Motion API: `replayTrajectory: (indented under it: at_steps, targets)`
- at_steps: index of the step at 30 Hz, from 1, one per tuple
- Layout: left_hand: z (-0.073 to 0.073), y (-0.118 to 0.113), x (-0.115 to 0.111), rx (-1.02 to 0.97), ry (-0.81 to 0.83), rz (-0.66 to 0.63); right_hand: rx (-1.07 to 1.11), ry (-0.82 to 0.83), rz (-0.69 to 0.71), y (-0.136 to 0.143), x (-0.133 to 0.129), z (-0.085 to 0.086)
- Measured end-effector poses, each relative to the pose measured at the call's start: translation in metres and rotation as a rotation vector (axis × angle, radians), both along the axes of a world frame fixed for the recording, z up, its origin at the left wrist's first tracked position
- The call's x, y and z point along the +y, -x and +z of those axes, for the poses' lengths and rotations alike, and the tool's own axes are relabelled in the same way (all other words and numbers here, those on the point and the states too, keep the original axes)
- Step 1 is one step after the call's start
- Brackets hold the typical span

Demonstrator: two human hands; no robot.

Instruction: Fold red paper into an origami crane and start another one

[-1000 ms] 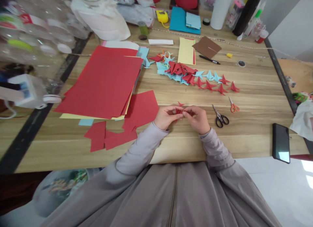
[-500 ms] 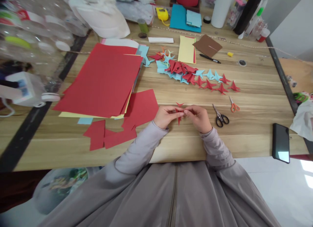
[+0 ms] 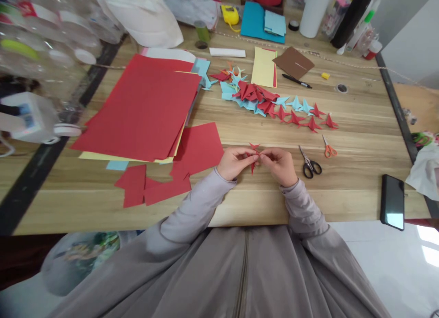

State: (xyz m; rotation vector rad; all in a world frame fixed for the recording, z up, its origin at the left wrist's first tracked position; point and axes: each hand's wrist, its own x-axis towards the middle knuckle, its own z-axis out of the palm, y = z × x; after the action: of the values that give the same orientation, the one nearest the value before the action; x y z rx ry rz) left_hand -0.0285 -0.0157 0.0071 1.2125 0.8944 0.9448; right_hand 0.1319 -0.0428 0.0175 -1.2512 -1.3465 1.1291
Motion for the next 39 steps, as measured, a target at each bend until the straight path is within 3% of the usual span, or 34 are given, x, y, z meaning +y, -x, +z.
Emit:
replayTrajectory:
  at_steps: [5,10,15,22,27,39]
  targets:
    - [0.0006,-0.0006,-0.0004,0.043,-0.082,0.028,-0.013,0.008,-0.035,-0.0001,-0.0008,0.0023]
    - [0.002,-0.0004,-0.0009,0.037,-0.031,0.044,-0.02,0.007,-0.1,-0.0044,-0.0004,0.0045]
    - [0.0034,-0.0005,-0.0015,0.045,-0.015,0.042,-0.059,0.025,-0.019,-0.0042,-0.0003,0.0041]
    - [0.0007,-0.0019,-0.0019,0.096,-0.149,0.061,-0.153,-0.009,0.058,-0.0033,-0.0015,0.0038]
    - [-0.0007,-0.0018,-0.001,0.11,-0.164,0.049,-0.218,-0.033,0.007,-0.0054,-0.0018,0.0061]
    - [0.0046,-0.0004,0.0004,0.173,-0.187,0.048,-0.432,-0.227,-0.014,0.0001,-0.003,0.0089]
